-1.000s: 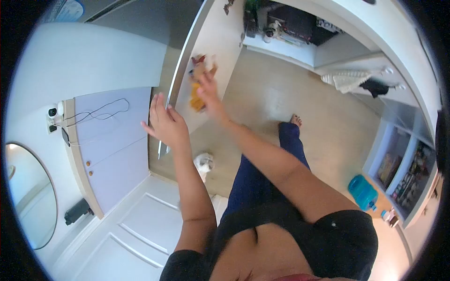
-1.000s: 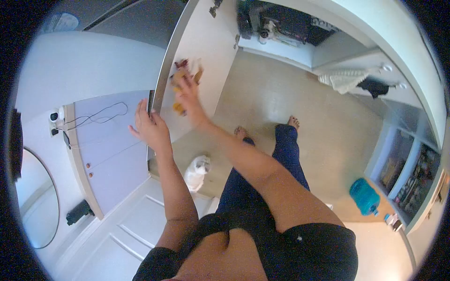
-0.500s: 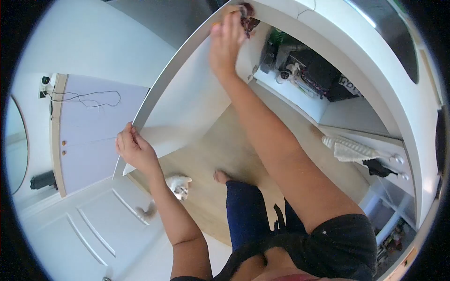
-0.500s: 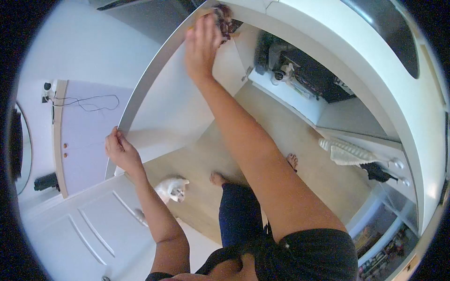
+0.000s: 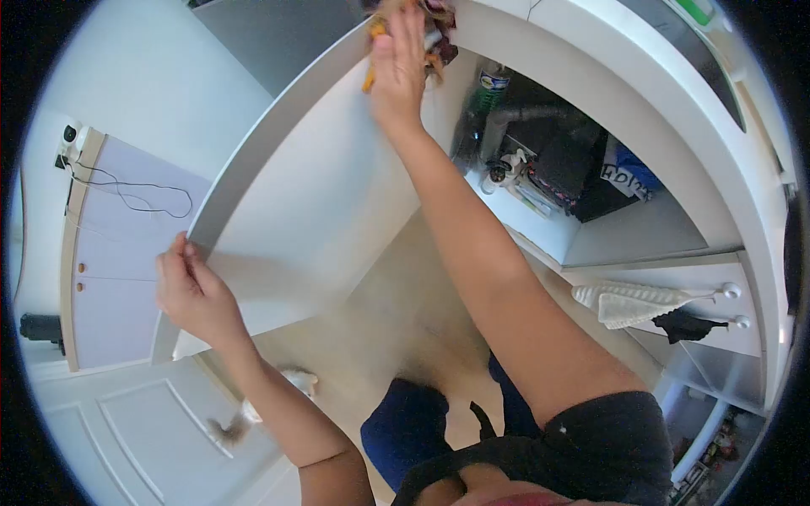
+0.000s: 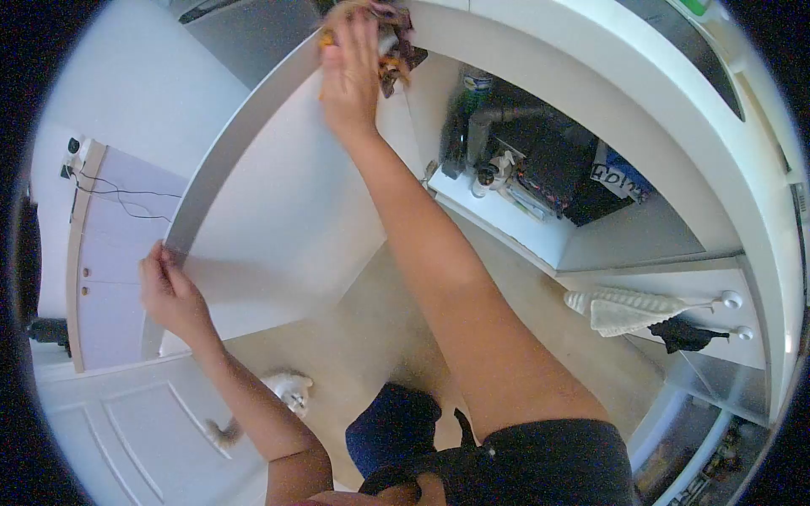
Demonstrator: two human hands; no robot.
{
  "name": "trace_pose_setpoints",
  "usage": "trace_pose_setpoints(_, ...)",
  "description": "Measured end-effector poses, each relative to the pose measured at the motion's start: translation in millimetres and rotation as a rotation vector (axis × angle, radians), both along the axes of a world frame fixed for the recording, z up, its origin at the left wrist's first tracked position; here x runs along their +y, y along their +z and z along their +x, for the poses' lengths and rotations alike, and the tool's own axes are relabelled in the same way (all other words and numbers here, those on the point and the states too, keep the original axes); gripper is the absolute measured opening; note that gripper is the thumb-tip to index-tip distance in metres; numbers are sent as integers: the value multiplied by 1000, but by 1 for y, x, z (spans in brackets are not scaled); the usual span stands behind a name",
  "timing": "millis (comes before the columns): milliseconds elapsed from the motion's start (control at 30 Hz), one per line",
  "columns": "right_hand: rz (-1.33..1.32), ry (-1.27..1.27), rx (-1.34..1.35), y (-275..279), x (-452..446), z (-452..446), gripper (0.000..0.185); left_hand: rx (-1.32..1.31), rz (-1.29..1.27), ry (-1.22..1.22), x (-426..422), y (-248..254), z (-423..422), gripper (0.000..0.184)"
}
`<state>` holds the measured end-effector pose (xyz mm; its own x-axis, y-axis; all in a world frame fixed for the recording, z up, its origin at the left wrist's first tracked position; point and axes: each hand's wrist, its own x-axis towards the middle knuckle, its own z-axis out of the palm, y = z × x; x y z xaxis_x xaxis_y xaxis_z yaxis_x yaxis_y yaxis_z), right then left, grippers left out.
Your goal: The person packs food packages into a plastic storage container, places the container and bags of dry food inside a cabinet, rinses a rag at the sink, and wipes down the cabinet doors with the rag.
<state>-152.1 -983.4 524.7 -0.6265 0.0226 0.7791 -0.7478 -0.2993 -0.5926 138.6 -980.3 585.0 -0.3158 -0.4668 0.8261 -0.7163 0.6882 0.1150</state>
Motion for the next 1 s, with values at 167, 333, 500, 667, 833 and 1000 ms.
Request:
trace_pose_setpoints(167,245,-70,-87,-95,29,-1,36,-21,-130,121,-2,-10,-4,20)
trace_pose_setpoints(333,139,-337,512,-30,85,-32,31,69,-208,-125,30,-86,-37,35)
trace_pose_setpoints(500,493,-874,1135,-9,71,-90,37,-216,302,-445,87,-220,-92,62)
trace_pose_setpoints(667,505,-884,920,-25,131,-82,43,-285,345,-551,111,-264,-127,65)
trace_pose_setpoints(833,435,-1359,774,-40,283,-108,39,-323,343,-663,133,-276,-151,64)
trace_pose_setpoints(1000,435,-1299,675,-47,253,-115,41,-281,343,-797,154,-270,-171,61)
